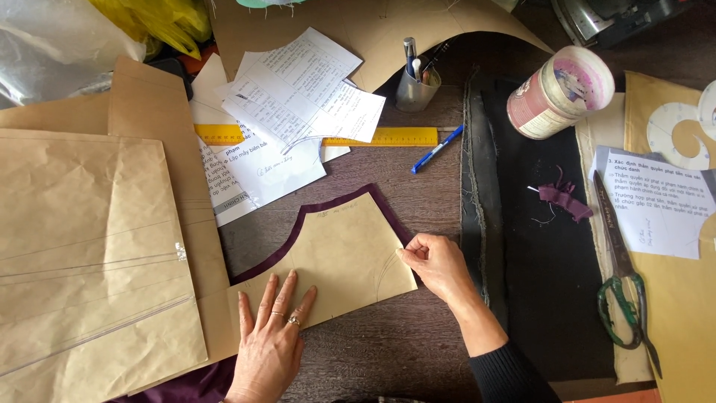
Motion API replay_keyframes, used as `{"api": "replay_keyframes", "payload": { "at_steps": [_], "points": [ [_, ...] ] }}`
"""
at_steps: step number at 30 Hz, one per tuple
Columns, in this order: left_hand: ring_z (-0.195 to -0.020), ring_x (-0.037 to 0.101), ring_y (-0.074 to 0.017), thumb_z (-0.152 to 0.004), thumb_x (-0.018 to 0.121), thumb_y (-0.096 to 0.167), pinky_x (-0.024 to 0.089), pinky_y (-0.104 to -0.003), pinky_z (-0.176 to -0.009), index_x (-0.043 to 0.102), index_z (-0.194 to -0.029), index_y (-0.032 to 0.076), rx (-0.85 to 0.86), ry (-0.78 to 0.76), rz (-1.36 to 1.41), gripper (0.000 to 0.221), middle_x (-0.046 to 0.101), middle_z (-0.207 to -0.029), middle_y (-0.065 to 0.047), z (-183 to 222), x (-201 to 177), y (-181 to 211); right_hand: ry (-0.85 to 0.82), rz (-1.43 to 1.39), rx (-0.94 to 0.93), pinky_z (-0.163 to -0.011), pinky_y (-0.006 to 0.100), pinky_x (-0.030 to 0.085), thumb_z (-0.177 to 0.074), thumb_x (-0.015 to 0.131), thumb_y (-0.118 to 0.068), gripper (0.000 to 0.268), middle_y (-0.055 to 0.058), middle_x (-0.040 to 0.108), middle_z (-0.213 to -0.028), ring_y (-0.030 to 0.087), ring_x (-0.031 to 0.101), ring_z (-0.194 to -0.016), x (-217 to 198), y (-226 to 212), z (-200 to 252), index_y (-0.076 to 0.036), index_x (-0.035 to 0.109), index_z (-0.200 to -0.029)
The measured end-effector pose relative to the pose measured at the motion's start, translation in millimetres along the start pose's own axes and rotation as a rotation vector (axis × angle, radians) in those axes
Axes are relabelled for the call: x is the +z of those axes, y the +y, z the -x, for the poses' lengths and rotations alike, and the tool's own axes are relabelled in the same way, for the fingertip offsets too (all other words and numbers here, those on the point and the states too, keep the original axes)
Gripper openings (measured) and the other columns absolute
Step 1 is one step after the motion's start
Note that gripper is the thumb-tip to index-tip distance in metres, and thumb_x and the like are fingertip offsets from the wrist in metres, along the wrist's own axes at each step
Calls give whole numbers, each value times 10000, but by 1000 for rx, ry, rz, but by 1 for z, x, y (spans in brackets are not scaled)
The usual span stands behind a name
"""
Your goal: Smoothing out velvet fabric and aligning a paper pattern on a work table in preparation for pinning or cutting.
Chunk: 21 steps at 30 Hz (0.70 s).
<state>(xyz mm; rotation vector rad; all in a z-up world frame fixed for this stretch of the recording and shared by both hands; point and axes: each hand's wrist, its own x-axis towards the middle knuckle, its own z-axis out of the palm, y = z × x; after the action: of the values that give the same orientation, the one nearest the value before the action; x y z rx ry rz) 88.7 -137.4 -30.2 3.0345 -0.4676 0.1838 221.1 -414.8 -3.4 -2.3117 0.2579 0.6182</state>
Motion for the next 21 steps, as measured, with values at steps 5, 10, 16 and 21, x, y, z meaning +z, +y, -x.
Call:
{"api": "replay_keyframes", "payload": {
  "at_steps": [5, 10, 16, 21],
  "points": [
    [-1506, 85, -299, -597, 579, 227, 91, -616, -1139, 292, -1480, 273, 9, -12, -19, 930, 154, -1612, -63, -2, -6, 0, 4, 4, 11, -537, 282, 314, -849, 743, -285, 282, -64, 492, -566, 71, 395, -559, 0, 0, 0, -147, 613, -640],
    [-1488, 116, -311, -627, 580, 183, 82, -629, -1137, 326, -1469, 256, 11, -32, 51, 883, 179, -1602, -69, -2, -8, 0, 0, 18, 10, -546, 278, 342, -852, 745, -269, 277, -65, 536, -590, 68, 424, -573, -2, -5, 3, -146, 608, -646],
    [-1474, 146, -315, -648, 600, 177, 125, -656, -1107, 337, -1469, 257, 16, -88, 75, 866, 213, -1587, -69, -3, -9, -2, -2, -16, -51, -576, 271, 388, -842, 734, -217, 242, -43, 618, -630, 62, 516, -602, -3, -5, 3, -122, 611, -656],
    [-1476, 128, -307, -635, 629, 194, 89, -648, -1122, 323, -1477, 276, 12, -112, 65, 900, 184, -1599, -62, 0, -5, -2, -13, 17, -46, -585, 276, 403, -845, 727, -257, 208, -45, 629, -658, 69, 545, -625, -3, -1, 2, -133, 646, -699]
  ]
}}
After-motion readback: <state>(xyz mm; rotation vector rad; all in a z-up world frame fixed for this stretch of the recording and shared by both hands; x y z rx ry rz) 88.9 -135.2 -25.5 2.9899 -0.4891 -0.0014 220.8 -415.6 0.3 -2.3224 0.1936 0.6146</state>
